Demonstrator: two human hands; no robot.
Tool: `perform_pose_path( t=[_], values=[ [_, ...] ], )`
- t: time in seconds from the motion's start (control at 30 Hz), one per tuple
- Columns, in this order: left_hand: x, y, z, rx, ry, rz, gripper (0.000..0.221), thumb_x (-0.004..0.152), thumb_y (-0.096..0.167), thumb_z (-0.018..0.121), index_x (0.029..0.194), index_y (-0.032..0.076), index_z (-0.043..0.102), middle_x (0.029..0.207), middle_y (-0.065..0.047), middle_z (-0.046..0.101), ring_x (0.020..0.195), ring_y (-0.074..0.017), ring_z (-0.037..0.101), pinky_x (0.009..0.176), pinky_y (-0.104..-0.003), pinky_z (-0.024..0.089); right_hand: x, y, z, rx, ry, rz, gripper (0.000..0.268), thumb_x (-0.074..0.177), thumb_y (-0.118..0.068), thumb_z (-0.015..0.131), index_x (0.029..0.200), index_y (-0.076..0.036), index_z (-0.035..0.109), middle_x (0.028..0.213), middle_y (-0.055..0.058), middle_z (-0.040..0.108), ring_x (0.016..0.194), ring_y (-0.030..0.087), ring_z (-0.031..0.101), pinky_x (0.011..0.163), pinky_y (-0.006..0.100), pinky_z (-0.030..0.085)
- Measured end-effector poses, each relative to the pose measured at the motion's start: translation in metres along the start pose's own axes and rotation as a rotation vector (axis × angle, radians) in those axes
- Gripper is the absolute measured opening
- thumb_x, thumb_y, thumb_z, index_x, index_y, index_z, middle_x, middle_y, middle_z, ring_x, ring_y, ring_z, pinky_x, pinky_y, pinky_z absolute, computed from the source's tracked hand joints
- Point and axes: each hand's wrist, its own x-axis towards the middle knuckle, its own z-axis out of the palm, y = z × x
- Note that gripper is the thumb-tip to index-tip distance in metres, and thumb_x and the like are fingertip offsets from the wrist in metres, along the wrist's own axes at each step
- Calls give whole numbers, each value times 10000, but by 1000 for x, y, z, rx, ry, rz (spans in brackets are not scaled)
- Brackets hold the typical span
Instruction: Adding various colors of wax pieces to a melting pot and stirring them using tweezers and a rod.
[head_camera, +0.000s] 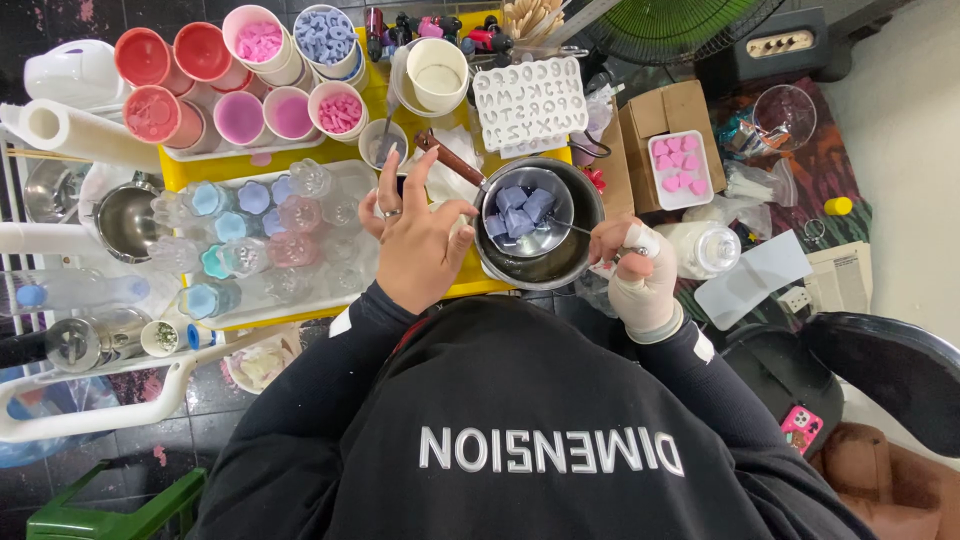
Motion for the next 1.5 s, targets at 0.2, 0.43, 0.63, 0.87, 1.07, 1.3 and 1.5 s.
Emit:
perform_pose_path(
  t=[0.2, 0.43, 0.63, 0.87, 1.07, 1.3, 1.5],
  values=[
    [-1, 1, -2, -92, 21, 24, 625, 1130, 574, 233, 1169, 235, 757, 1583, -145, 407, 1574, -429, 142, 1176, -609, 69, -2, 2, -2, 12, -6, 6, 716, 922, -770, 483, 847, -59, 533, 888, 70, 573, 791, 151, 578, 748, 284, 465],
    [0, 2, 3, -235, -27, -81, 660, 1079, 566, 223, 1091, 249, 801, 1542, -129, 426, 1534, -434, 171, 1088, -662, 61, -4, -1, -3, 39, -26, -13, 728, 934, -776, 464, 851, -55, 527, 895, 75, 581, 785, 146, 577, 745, 283, 472],
    [3, 4, 11, -415, -80, -191, 382, 1060, 341, 460, 1111, 244, 826, 1481, -51, 492, 1487, -368, 275, 1145, -612, 137, -8, -2, -3, 80, -2, -131, 686, 995, -690, 498, 827, -25, 506, 870, 108, 570, 769, 188, 552, 713, 305, 451],
    [4, 8, 12, -657, -142, -132, 338, 1045, 304, 550, 1332, 231, 714, 1482, -92, 505, 1414, -295, 378, 1216, -456, 227, -15, 3, -6, 104, 15, -133, 704, 999, -707, 449, 831, -27, 517, 885, 93, 567, 771, 179, 566, 720, 300, 465],
    [3, -4, -6, 38, -49, 190, 494, 1023, 556, 551, 1463, 347, 633, 1618, -133, 375, 1510, -406, 178, 1154, -616, 75, -10, 5, -7, 15, 2, -93, 732, 972, -746, 419, 843, -32, 518, 899, 91, 584, 794, 171, 585, 732, 296, 473],
    [8, -25, -10, 482, -8, 445, 723, 934, 813, 492, 1547, 440, 587, 1710, -35, 331, 1583, -332, 126, 1211, -633, -54, -3, 2, -4, 7, -46, -102, 702, 973, -725, 441, 866, -36, 521, 929, 101, 599, 810, 177, 612, 752, 298, 482],
    [14, -26, -4, 346, 69, 410, 635, 1002, 754, 478, 1538, 436, 598, 1658, -51, 375, 1569, -331, 195, 1216, -645, -34, -6, -11, -15, 15, 78, -233, 581, 1010, -620, 524, 827, -69, 500, 864, 106, 606, 747, 181, 585, 654, 277, 471]
  ],
)
